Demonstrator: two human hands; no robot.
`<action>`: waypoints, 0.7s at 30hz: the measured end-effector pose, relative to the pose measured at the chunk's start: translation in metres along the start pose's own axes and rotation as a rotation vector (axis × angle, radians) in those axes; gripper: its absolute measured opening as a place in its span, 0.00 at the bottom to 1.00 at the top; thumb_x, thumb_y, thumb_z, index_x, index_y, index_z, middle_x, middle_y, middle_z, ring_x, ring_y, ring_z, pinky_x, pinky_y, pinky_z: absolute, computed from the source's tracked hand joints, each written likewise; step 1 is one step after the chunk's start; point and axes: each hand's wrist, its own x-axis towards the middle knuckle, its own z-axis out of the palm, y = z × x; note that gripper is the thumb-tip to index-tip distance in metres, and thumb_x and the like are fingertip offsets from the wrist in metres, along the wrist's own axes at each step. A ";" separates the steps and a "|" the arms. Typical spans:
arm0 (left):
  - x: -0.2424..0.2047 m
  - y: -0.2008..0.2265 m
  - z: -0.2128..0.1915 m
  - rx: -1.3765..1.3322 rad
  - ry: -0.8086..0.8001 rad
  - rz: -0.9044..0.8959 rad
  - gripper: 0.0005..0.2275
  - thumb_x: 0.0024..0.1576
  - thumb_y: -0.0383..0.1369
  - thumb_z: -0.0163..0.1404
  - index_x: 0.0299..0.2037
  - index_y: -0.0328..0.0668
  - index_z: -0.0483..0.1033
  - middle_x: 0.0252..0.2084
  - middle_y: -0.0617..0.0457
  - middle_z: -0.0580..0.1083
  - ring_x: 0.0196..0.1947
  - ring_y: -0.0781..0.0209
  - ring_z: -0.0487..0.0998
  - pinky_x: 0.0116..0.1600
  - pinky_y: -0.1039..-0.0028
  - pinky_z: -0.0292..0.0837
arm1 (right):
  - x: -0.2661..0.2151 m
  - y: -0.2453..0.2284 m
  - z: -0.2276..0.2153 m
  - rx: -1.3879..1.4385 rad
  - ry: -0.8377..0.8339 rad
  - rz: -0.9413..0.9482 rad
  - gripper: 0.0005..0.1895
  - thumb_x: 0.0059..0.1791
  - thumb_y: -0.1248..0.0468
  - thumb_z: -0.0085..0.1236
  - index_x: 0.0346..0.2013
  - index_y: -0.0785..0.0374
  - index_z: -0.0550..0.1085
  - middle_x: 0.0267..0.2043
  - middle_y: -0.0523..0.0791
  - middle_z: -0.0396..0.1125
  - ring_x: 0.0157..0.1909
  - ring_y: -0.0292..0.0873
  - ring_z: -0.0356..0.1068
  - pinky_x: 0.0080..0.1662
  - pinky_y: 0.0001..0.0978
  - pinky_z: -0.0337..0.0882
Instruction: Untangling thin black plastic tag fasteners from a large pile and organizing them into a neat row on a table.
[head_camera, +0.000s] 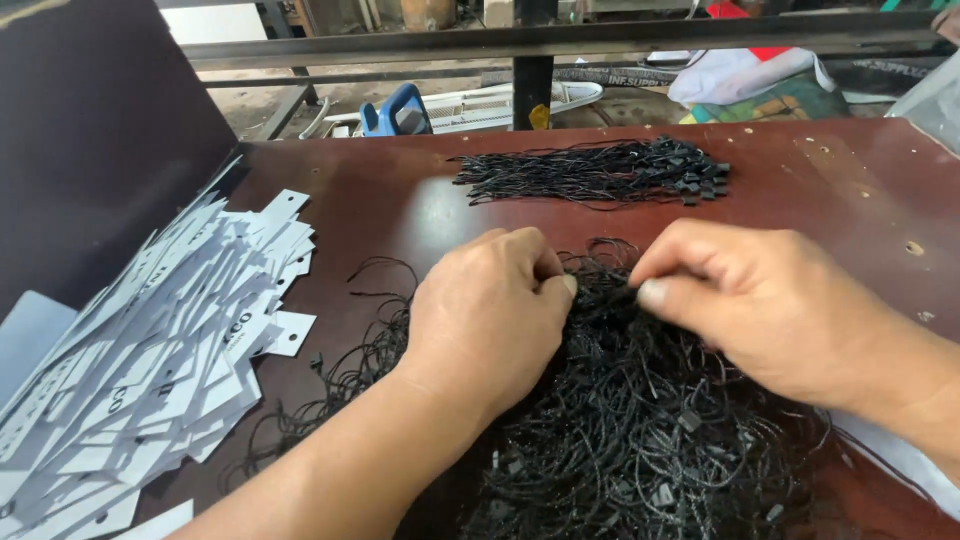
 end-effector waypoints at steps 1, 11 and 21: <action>-0.001 0.001 -0.002 -0.007 -0.015 -0.022 0.09 0.57 0.44 0.48 0.34 0.54 0.78 0.41 0.56 0.79 0.44 0.47 0.77 0.44 0.54 0.70 | -0.004 -0.006 -0.004 0.054 0.049 0.114 0.09 0.50 0.55 0.59 0.38 0.43 0.86 0.20 0.40 0.73 0.27 0.36 0.70 0.40 0.29 0.67; -0.002 0.005 -0.003 -0.005 -0.046 -0.050 0.08 0.56 0.45 0.51 0.34 0.57 0.79 0.41 0.59 0.78 0.43 0.52 0.78 0.44 0.57 0.71 | -0.007 -0.009 -0.001 0.076 -0.009 0.094 0.18 0.48 0.55 0.62 0.52 0.35 0.84 0.23 0.39 0.70 0.21 0.39 0.57 0.33 0.32 0.59; -0.004 -0.002 0.000 -0.029 -0.021 0.015 0.07 0.56 0.43 0.52 0.35 0.56 0.78 0.39 0.61 0.76 0.39 0.54 0.78 0.41 0.60 0.71 | -0.009 0.004 0.010 0.516 0.237 0.225 0.11 0.51 0.69 0.55 0.39 0.59 0.85 0.24 0.47 0.71 0.24 0.40 0.65 0.30 0.32 0.68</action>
